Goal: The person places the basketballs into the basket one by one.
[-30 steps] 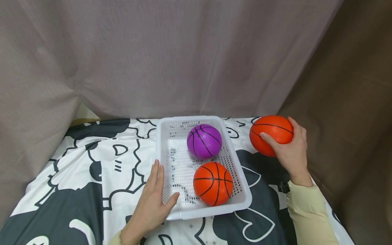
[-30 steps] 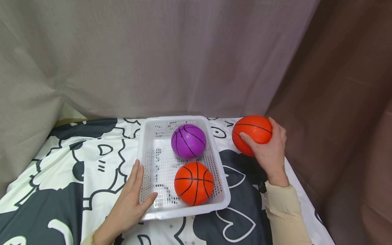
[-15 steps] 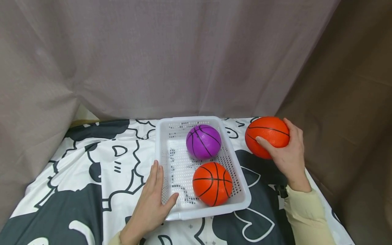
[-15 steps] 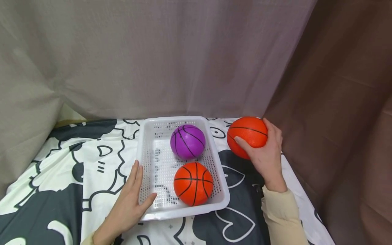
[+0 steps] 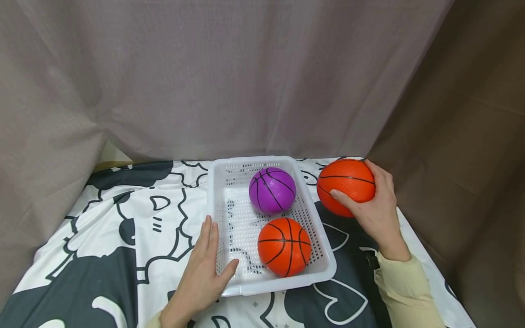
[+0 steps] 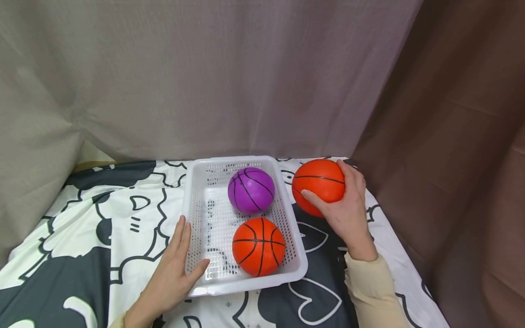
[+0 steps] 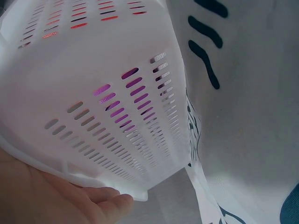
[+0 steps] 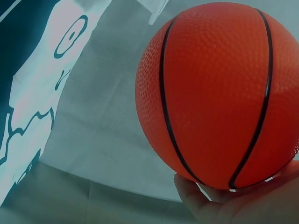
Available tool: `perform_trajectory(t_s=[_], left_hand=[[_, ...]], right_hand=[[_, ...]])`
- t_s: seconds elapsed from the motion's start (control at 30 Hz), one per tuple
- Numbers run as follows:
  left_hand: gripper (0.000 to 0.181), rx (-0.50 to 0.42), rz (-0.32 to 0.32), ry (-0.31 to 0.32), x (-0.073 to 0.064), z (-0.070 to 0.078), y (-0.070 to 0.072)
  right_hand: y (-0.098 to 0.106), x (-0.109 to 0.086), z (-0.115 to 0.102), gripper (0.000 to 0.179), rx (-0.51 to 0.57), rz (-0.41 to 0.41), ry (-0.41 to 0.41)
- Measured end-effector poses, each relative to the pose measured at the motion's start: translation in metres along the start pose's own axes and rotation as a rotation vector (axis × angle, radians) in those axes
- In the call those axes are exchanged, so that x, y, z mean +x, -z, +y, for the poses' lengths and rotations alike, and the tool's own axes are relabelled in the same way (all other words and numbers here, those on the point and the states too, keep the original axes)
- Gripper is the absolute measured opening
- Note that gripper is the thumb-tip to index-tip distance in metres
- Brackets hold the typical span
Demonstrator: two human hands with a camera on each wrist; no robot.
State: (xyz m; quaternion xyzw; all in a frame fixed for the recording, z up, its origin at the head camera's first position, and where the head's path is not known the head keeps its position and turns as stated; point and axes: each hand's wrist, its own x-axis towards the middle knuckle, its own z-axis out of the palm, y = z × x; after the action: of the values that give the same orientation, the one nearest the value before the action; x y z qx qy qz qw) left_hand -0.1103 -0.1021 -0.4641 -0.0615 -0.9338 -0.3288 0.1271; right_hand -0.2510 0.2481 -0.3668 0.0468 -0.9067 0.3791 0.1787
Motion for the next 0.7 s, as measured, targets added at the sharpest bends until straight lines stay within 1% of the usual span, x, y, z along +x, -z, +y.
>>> perform_trajectory(t_s=[0.3,0.7], left_hand=[[0.092,-0.001,0.005,-0.003,0.0,0.0,0.0],[0.092,-0.004,0.01,-0.007,0.0,-0.001,-0.001]], right_hand=[[-0.003,-0.004,-0.006,0.097,0.013,-0.025,0.03],[-0.014,-0.009,-0.011,0.096,0.011,-0.058,0.104]])
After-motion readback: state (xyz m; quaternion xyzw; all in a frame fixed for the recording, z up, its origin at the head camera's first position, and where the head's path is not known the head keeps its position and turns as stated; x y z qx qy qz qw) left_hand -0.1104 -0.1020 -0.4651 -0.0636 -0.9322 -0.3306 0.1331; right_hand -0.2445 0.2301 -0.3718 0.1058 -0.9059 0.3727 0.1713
